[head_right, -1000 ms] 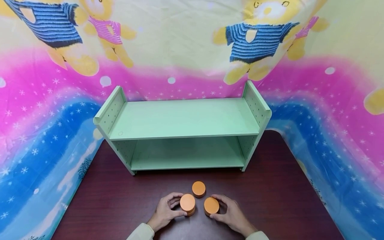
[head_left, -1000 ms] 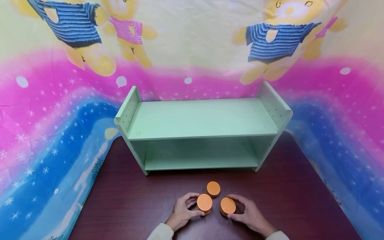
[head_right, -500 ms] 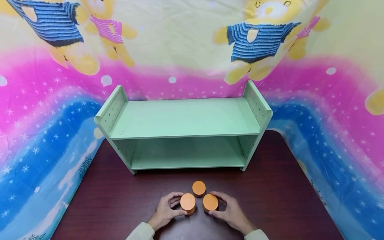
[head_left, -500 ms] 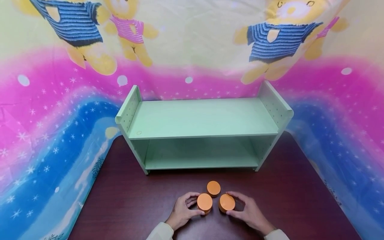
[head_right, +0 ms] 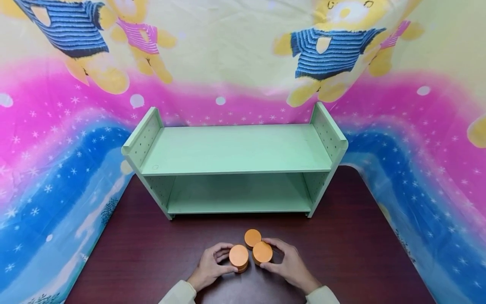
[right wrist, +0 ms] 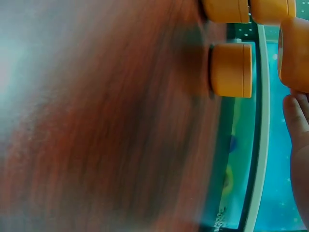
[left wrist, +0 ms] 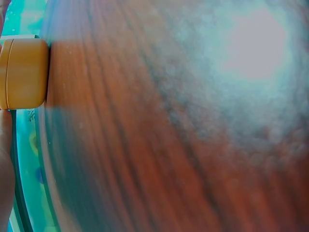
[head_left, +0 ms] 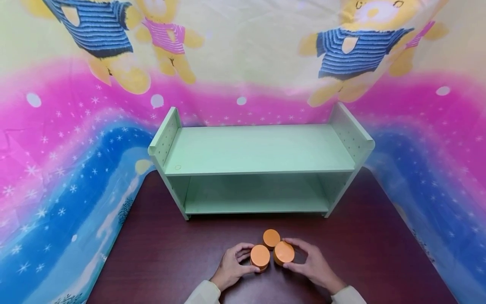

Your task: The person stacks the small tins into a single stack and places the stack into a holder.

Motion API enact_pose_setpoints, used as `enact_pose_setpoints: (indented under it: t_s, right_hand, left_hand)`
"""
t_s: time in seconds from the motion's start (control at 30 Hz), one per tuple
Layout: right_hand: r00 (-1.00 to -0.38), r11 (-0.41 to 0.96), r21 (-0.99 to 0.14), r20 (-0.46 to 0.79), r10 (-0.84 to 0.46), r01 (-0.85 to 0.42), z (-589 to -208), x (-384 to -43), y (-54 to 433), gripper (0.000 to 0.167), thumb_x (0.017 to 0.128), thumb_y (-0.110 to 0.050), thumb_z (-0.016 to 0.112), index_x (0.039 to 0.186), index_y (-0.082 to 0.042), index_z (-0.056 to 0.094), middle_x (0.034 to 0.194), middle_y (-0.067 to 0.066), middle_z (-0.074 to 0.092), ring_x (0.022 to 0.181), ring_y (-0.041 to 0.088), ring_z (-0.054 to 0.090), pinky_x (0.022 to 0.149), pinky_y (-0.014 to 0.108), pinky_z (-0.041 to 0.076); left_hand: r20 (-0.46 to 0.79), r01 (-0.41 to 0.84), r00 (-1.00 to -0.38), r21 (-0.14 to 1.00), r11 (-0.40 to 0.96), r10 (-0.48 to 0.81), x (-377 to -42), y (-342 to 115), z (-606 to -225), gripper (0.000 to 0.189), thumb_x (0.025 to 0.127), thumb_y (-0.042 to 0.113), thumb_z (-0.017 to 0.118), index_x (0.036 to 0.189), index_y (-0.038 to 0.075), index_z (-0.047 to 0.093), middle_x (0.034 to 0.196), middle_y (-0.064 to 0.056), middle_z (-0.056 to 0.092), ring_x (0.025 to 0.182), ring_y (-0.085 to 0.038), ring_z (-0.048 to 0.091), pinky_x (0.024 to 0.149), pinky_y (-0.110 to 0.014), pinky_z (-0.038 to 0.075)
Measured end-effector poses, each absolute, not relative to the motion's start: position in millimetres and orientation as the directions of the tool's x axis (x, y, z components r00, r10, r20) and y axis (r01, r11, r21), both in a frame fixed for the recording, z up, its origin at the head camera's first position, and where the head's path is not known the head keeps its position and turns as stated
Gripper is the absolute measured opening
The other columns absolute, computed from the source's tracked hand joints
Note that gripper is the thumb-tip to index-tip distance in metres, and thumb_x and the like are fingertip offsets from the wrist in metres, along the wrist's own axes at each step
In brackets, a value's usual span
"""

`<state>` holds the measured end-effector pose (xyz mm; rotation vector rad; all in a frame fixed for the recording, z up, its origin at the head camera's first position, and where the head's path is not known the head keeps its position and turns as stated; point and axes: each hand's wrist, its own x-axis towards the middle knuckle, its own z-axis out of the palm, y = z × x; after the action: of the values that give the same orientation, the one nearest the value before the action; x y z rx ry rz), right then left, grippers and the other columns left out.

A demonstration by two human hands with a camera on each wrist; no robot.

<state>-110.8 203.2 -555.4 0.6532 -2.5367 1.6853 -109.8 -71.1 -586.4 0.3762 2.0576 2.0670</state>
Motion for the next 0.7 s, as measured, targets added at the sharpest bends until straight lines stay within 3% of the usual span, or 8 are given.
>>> enact_pose_setpoints:
  t_s: [0.7]
  right_hand:
    - [-0.863,0.307,-0.832,0.341,-0.373,-0.462,-537,-116,191,0.06,0.076,-0.017,0.089,0.128,-0.001,0.063,0.124,0.013,0.067,0.118,0.012,0.06,0.098,0.019,0.051]
  left_hand:
    - [0.031,0.031,-0.947,1.0,-0.005,0.321,-111,-71,-587,0.055,0.07,0.002,0.09,0.119,-0.001,0.065,0.123,-0.017,0.065,0.115,-0.024,0.064,0.096,-0.027,0.054]
